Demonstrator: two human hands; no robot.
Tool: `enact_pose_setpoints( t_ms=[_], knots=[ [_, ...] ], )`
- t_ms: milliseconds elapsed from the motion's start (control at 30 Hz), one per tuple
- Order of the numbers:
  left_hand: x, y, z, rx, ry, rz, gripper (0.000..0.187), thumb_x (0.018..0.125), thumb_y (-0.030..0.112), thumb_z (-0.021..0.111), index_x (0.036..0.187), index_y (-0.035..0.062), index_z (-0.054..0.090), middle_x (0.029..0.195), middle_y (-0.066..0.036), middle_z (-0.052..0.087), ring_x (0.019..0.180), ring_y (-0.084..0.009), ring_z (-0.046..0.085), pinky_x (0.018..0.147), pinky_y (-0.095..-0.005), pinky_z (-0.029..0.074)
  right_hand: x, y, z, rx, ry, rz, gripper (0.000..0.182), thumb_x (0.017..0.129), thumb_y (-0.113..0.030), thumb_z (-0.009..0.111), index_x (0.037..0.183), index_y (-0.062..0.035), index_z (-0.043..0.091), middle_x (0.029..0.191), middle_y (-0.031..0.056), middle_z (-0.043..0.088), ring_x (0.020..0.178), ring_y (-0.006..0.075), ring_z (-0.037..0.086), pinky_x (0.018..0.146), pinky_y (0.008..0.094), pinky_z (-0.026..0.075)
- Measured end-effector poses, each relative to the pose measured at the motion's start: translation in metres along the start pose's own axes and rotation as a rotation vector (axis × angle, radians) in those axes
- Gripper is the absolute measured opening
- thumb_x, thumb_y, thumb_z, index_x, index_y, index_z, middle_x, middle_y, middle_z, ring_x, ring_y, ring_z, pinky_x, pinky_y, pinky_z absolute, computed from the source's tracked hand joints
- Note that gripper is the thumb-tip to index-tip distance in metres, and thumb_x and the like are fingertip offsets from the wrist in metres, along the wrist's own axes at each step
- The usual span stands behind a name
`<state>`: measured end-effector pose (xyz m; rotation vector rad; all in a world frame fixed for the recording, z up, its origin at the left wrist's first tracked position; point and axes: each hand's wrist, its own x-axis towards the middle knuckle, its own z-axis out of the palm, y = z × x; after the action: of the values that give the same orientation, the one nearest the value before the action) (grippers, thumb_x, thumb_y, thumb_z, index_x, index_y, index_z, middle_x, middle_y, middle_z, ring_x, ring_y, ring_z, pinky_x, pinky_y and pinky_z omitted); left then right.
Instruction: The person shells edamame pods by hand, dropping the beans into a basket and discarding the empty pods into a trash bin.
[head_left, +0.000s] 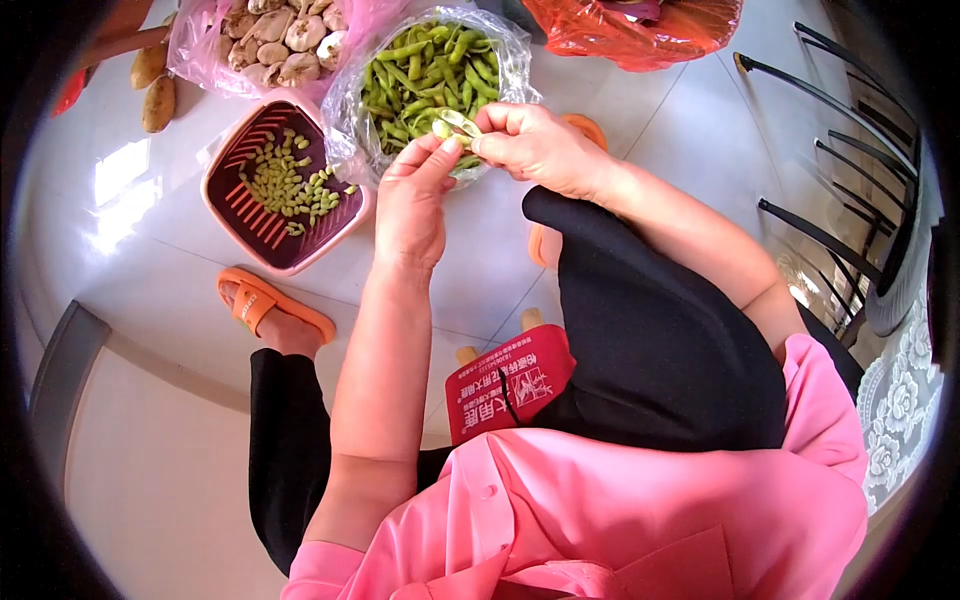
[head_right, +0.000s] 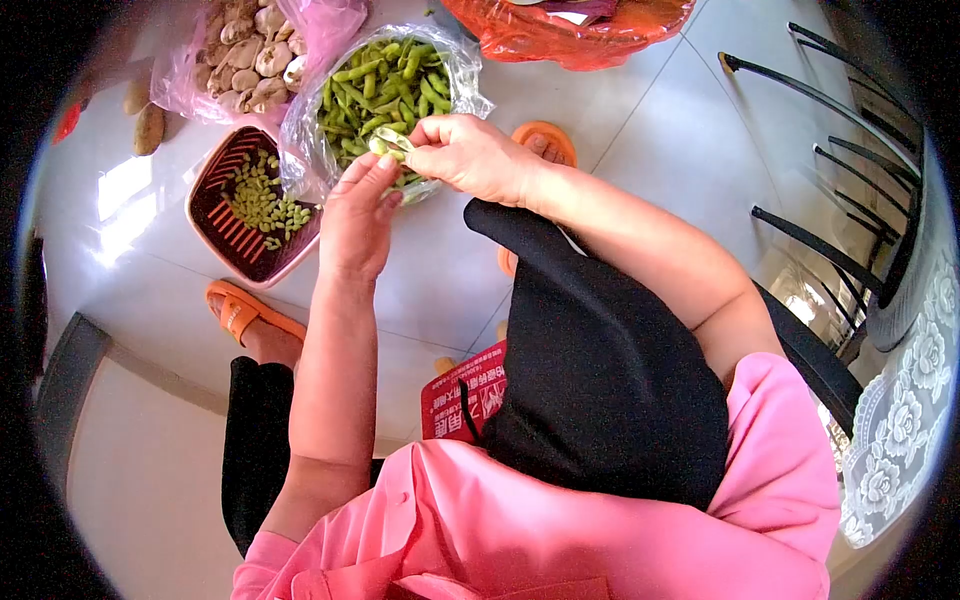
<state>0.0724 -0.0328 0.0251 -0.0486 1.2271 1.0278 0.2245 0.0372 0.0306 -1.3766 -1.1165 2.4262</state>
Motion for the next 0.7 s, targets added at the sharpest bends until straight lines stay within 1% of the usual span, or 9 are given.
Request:
enact_pose_setpoints(
  t_ms=[33,100,133,200,400,467,500,567,700],
  knots=[
    [-0.001,0.000,0.004,0.000,-0.001,0.000,0.018,0.083,0.009,0.063,0.100,0.0030,0.059,0.090,-0.002,0.061,0.078,-0.0082,0.053,0.067,-0.0227,0.043,0.003,0.005,0.000,-0.159,0.069,-0.106,0.014,0.084,-0.016,0.058,0.082,-0.0025,0.054,0.067,-0.0040,0.049,0.057,0.0042,0.043,0.050,0.0222,0.037],
    [-0.004,-0.003,0.010,0.446,0.130,0.324,0.022,0.082,0.006,0.063,0.103,0.0011,0.058,0.094,-0.003,0.059,0.078,-0.0086,0.053,0.067,-0.0219,0.044,0.003,0.006,0.002,-0.318,0.137,-0.212,0.013,0.082,-0.014,0.057,0.080,-0.0021,0.053,0.065,-0.0039,0.048,0.056,0.0044,0.041,0.049,0.0229,0.036],
    [-0.005,-0.005,0.013,0.446,0.130,0.324,0.022,0.082,0.006,0.063,0.103,0.0011,0.058,0.094,-0.003,0.059,0.078,-0.0086,0.053,0.067,-0.0219,0.044,0.001,0.003,0.003,-0.452,0.174,-0.239,0.012,0.080,-0.013,0.057,0.079,-0.0016,0.052,0.063,-0.0027,0.048,0.056,0.0045,0.041,0.050,0.0235,0.036],
    [-0.005,-0.008,0.016,0.459,0.140,0.549,0.029,0.080,0.002,0.064,0.107,-0.0018,0.056,0.098,-0.005,0.059,0.079,-0.0086,0.054,0.067,-0.0218,0.045,-0.003,-0.002,0.006,-0.586,0.212,-0.266,0.012,0.078,-0.012,0.057,0.078,-0.0012,0.051,0.061,-0.0015,0.047,0.056,0.0047,0.040,0.050,0.0240,0.036],
    [-0.006,-0.010,0.015,0.516,0.115,0.440,0.029,0.083,0.005,0.062,0.110,-0.0035,0.057,0.091,-0.007,0.062,0.081,-0.0103,0.058,0.072,-0.0229,0.048,-0.004,-0.004,0.008,-0.733,0.294,-0.342,0.012,0.077,-0.011,0.058,0.079,-0.0009,0.052,0.056,0.0020,0.048,0.055,0.0054,0.042,0.050,0.0259,0.038],
    [-0.006,-0.012,0.015,0.505,0.096,0.416,0.029,0.084,0.007,0.062,0.110,-0.0033,0.057,0.090,-0.007,0.063,0.081,-0.0110,0.059,0.074,-0.0226,0.048,-0.004,-0.004,0.008,-0.711,0.303,-0.263,0.021,0.074,-0.024,0.060,0.082,-0.0049,0.061,0.071,0.0134,0.062,0.067,0.0289,0.061,0.060,0.0374,0.046],
    [-0.006,-0.012,0.015,0.501,0.080,0.387,0.030,0.085,0.009,0.061,0.112,-0.0042,0.056,0.089,-0.008,0.063,0.082,-0.0113,0.060,0.074,-0.0230,0.048,-0.004,-0.004,0.008,-0.710,0.304,-0.262,0.021,0.074,-0.024,0.060,0.082,-0.0049,0.061,0.071,0.0134,0.062,0.067,0.0289,0.061,0.060,0.0374,0.046],
    [-0.006,-0.012,0.016,0.496,0.063,0.358,0.031,0.086,0.011,0.060,0.113,-0.0050,0.055,0.089,-0.009,0.063,0.083,-0.0116,0.060,0.075,-0.0233,0.049,-0.004,-0.002,0.007,-0.667,0.260,-0.324,0.014,0.079,-0.015,0.061,0.082,-0.0015,0.057,0.056,0.0005,0.049,0.053,0.0050,0.043,0.049,0.0254,0.037],
    [-0.004,-0.008,0.013,0.176,-0.023,0.154,0.026,0.088,0.012,0.058,0.107,-0.0056,0.055,0.086,-0.010,0.063,0.078,-0.0126,0.061,0.068,-0.0248,0.052,-0.006,-0.005,0.006,-0.641,0.226,-0.314,0.015,0.080,-0.016,0.060,0.081,-0.0014,0.057,0.056,-0.0004,0.050,0.054,0.0044,0.043,0.048,0.0249,0.036]
  ],
)
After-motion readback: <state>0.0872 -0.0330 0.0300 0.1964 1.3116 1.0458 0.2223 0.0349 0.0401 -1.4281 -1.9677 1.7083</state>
